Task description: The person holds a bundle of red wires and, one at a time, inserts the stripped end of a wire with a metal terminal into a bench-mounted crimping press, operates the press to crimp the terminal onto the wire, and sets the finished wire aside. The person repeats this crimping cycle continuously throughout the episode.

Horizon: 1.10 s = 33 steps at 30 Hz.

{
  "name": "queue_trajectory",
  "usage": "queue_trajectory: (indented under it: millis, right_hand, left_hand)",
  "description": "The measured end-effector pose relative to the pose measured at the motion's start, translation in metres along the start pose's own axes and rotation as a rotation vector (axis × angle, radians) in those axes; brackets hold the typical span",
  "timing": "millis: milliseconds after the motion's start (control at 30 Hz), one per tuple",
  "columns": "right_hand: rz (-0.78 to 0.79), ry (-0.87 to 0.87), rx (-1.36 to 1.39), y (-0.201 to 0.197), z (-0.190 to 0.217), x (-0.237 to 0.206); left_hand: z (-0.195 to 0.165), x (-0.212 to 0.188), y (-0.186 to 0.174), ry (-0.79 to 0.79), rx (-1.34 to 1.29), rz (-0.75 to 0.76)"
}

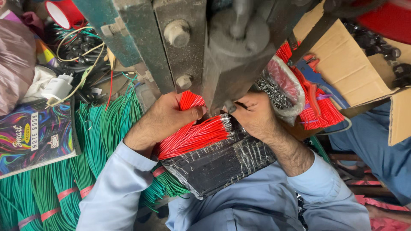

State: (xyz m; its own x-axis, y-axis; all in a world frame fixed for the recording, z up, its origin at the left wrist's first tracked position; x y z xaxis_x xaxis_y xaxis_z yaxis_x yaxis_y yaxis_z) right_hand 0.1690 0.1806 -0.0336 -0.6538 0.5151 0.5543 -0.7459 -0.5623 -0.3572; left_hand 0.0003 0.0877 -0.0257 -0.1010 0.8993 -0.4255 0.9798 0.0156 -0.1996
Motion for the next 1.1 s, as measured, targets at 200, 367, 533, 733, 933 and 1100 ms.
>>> queue_trajectory:
  millis: [200,367,533,733,933,1100]
  right_hand:
    - [-0.017,0.088,0.064,0.004,-0.003,-0.008]
    - [0.034,0.124,0.186,-0.02,0.019,-0.02]
    - [0.224,0.035,-0.446,-0.045,0.035,-0.02]
    - [0.131,-0.035,-0.401,-0.036,0.037,-0.021]
    - [-0.031,0.043,0.154,-0.015,0.019,-0.013]
    - [-0.036,0.026,0.167,0.002,0.006,-0.005]
  left_hand:
    - [-0.004,0.0,0.002,0.016,-0.06,0.044]
    - [-0.004,0.001,0.007,0.055,-0.028,0.103]
    - [-0.003,0.003,0.008,0.085,-0.081,0.115]
    - [0.0,0.003,0.006,0.012,-0.036,0.091]
    - [-0.002,0.004,0.005,0.104,-0.083,0.101]
    - [-0.001,0.005,0.004,0.175,-0.059,0.096]
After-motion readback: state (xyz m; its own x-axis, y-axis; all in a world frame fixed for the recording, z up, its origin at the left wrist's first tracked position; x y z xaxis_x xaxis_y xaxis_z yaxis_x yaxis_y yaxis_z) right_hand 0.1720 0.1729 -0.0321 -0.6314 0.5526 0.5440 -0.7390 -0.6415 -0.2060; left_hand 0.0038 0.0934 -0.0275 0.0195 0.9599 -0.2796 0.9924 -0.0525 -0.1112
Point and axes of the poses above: each hand's wrist, its own x-axis towards the middle knuckle, its own y-axis out of the palm, z = x × y, the point moved 9 cm from there along x, towards the middle knuckle, and after that the axes turned 15 degrees about -y, right-handed, at the moved point
